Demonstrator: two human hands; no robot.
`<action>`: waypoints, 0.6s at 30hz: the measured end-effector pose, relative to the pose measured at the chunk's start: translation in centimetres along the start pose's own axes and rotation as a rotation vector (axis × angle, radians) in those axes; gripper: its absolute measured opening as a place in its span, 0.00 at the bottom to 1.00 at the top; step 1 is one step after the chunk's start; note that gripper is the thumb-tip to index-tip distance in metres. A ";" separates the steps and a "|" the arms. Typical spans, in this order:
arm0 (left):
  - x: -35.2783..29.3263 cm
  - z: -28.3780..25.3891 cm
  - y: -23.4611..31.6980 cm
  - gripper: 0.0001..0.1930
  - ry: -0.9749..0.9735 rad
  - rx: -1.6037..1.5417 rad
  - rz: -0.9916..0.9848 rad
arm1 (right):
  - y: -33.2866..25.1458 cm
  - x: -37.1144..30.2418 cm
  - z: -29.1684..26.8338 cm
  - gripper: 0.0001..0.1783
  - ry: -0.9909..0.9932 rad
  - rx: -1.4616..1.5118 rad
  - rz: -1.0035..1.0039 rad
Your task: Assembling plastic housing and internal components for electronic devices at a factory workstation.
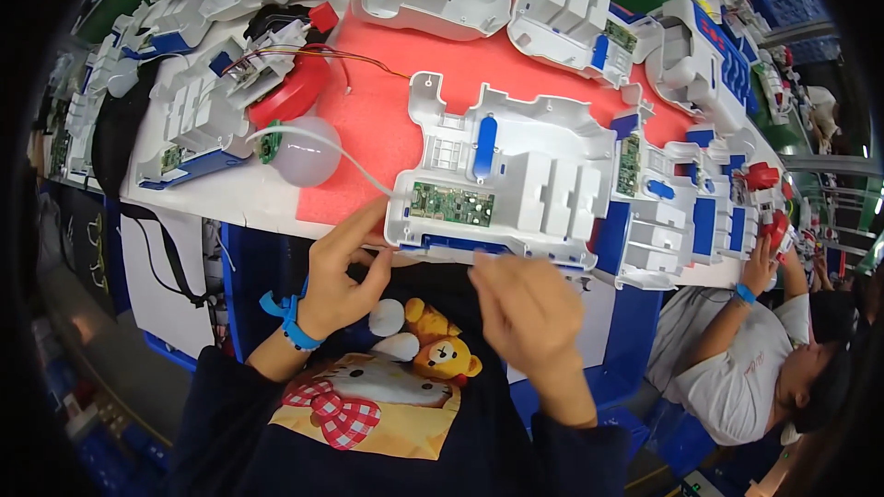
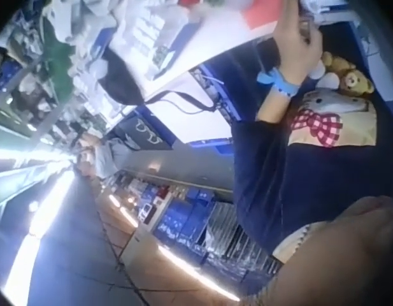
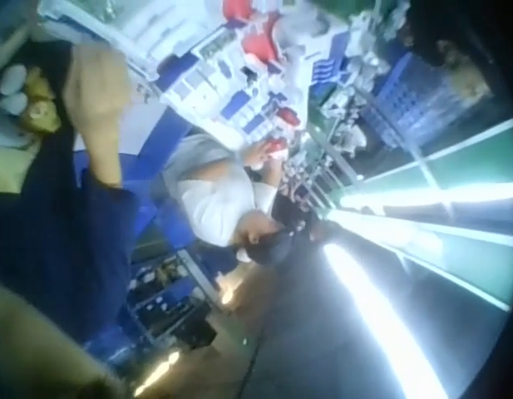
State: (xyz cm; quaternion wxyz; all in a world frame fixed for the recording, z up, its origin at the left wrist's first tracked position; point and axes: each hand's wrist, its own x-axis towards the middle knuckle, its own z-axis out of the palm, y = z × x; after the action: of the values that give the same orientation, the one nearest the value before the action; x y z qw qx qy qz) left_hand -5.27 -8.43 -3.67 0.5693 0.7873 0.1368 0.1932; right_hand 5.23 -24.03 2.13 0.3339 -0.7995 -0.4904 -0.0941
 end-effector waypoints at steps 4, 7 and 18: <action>0.0 -0.1 0.4 0.26 -0.022 0.017 -0.009 | -0.3 -1.8 0.6 0.12 0.084 0.074 -0.007; 0.0 -0.3 0.5 0.25 -0.019 -0.018 -0.043 | 0.0 -1.9 1.3 0.12 0.163 0.078 -0.019; 2.2 -1.5 2.5 0.20 -0.306 -0.496 -0.651 | -0.9 -6.3 6.3 0.23 -0.219 1.557 0.918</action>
State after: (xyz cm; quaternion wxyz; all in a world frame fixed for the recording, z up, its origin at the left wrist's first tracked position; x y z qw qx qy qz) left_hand -4.02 -6.98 -0.54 0.7862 0.5620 0.2414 -0.0880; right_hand 0.21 -24.36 -5.28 0.7356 -0.4691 -0.0779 0.4825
